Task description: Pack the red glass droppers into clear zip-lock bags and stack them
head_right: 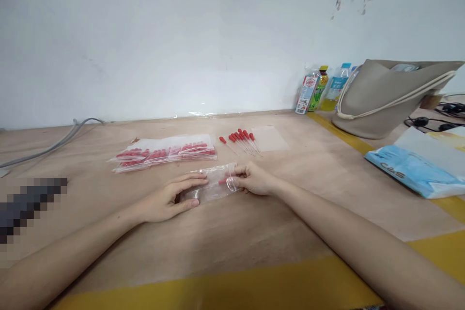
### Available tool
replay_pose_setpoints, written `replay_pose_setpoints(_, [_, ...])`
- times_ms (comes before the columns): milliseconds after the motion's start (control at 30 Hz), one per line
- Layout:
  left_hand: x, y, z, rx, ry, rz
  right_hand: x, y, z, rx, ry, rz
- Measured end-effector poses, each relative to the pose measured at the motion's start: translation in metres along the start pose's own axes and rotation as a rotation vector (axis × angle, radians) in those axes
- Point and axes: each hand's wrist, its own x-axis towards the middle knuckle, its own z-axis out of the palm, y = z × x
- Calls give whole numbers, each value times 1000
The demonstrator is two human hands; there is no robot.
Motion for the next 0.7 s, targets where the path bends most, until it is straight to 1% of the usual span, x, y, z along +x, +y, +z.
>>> replay_pose_setpoints(33, [0, 0, 1, 3, 9, 2, -1, -1, -1, 27, -3, 9])
replay_pose_setpoints(133, [0, 0, 1, 9, 32, 0, -4, -3, -4, 106, 42, 32])
replay_pose_setpoints(267, [0, -1, 0, 10, 33, 1, -6, -2, -6, 14, -31, 12])
replay_pose_setpoints(300, [0, -1, 0, 7, 31, 5, -6, -1, -7, -10, -30, 10])
replay_pose_setpoints(333, [0, -1, 0, 3, 30, 7, -6, -1, -8, -25, 1, 17])
replay_pose_setpoints(367, [0, -1, 0, -2, 30, 9, -5, 0, -9, -36, 63, 36])
replay_pose_setpoints(433, [-1, 0, 0, -19, 30, 12, 0, 1, -14, -82, 261, 67])
replay_pose_setpoints(467, [-1, 0, 0, -30, 31, 13, 4, 1, -16, -137, 369, 52])
replay_pose_setpoints(533, [-1, 0, 0, -52, 32, 17, 16, 0, -22, -332, 533, -44])
replay_pose_setpoints(600, [-1, 0, 0, -65, 34, 17, 35, -4, -26, -577, 598, -158])
replay_pose_setpoints(633, [-1, 0, 0, -69, 35, 16, 46, -6, -26, -683, 609, -176])
replay_pose_setpoints(667, [-1, 0, 0, -73, 36, 15, 58, -8, -26, -762, 619, -165])
replay_pose_setpoints(700, [-1, 0, 0, -78, 34, 14, 69, -11, -24, -826, 615, -118])
